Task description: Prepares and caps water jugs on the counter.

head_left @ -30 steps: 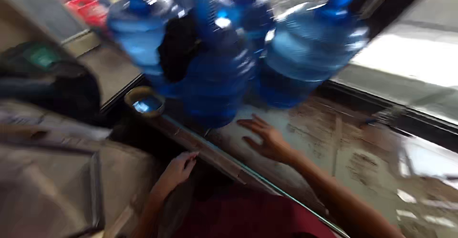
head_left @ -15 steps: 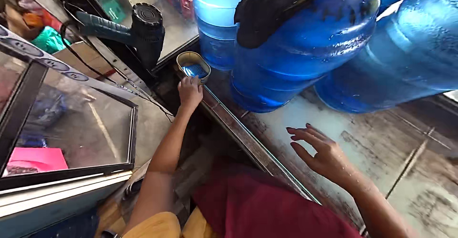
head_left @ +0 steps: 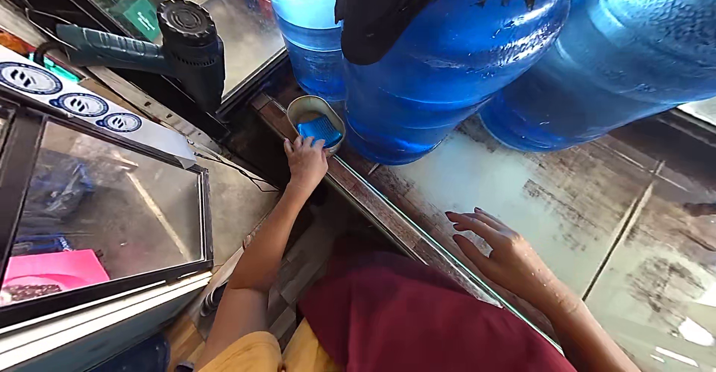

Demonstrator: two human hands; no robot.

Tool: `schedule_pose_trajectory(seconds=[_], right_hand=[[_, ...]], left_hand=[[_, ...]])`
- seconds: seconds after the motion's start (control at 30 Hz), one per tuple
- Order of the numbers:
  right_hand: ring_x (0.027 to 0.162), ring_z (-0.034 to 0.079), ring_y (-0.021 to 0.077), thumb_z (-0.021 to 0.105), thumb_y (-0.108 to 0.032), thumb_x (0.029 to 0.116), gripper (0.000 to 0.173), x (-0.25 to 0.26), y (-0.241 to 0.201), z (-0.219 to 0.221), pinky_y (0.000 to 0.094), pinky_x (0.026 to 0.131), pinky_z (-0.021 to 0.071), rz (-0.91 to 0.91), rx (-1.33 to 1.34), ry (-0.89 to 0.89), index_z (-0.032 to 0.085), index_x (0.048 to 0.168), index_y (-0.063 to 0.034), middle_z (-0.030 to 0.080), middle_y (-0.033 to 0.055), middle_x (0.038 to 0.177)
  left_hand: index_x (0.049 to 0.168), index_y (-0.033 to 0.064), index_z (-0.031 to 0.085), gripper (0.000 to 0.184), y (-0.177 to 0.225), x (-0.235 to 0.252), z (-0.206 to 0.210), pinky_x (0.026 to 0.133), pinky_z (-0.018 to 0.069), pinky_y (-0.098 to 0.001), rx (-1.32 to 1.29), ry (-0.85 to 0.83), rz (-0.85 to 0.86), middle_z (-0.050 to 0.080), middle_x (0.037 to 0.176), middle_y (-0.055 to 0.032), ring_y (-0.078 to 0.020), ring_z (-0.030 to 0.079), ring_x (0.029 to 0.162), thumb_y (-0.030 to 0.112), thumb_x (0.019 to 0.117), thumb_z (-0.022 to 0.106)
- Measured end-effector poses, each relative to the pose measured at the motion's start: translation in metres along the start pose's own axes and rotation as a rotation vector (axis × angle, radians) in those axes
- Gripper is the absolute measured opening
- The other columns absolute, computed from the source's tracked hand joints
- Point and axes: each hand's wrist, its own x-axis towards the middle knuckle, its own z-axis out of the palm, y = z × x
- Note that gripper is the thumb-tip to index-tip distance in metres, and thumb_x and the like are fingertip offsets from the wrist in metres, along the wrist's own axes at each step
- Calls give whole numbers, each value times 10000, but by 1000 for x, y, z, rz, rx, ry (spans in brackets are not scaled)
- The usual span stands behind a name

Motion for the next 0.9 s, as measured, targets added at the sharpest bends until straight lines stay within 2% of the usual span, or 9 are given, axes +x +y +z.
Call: schedule_pose_trajectory(seconds=[0.07,0.13,0.17,0.27,0.37,0.47,0.57,0.67,0.9], right_hand=[[1014,723,281,513,-233,975,390,0,1,1,513,1005,516,1,-2,6,707,1232,-13,746,141,1098],[1010,724,295,515,-225,969,389,2,-2,2,525,995,520,3,8,3,707,1230,-10,744,148,1101],[1020,722,311,528,-213,970,380,4,-5,1,539,995,522,8,23,-11,704,1237,-7,740,158,1114],[1041,709,326,600,-174,971,341,6,-16,-6,541,997,523,44,38,-44,696,1259,-19,732,167,1123],[1113,686,338,644,-149,971,325,5,-22,-14,527,1039,493,106,49,-59,697,1264,-20,728,179,1151],[1116,672,370,638,-124,975,331,1,-18,-20,548,1048,470,153,65,-84,684,1284,-15,717,206,1150],[1123,663,394,624,-121,986,335,-5,-13,-21,568,1044,464,183,85,-110,668,1300,-12,704,223,1167],[1107,664,407,612,-117,993,328,-8,-13,-21,578,1030,465,179,104,-117,668,1294,-1,700,236,1159],[1099,668,398,596,-127,1001,328,-4,-9,-18,583,1031,457,131,81,-137,661,1295,2,700,231,1147]], left_hand=[[1327,54,672,337,3,20,-16,1191,160,-704,17,-27,0,632,1360,-225,-449,485,1380,161,1049,515],[1391,37,611,386,8,43,-28,1178,286,-619,50,-161,-34,603,1392,-235,-422,521,1351,209,1063,500],[1412,23,585,414,7,54,-29,1143,352,-617,39,-234,-51,576,1410,-259,-442,522,1341,230,1061,511],[1388,-17,577,493,-11,73,-8,1006,436,-714,8,-303,8,547,1377,-340,-534,535,1269,287,1005,634],[1413,-12,557,587,-21,95,15,1069,404,-693,127,-406,33,515,1433,-338,-520,501,1331,337,963,701],[1340,-57,601,568,-20,101,20,1059,404,-705,189,-425,36,521,1391,-388,-567,494,1312,333,949,732],[1275,-60,642,538,-17,104,23,1035,408,-723,231,-442,-1,523,1378,-399,-588,476,1315,367,955,711],[1264,-47,656,528,-11,109,25,1032,417,-705,304,-487,-35,523,1406,-366,-552,471,1341,400,982,655],[1199,-9,703,321,-14,103,28,986,453,-692,247,-365,77,580,1369,-303,-504,535,1294,222,1005,595]])
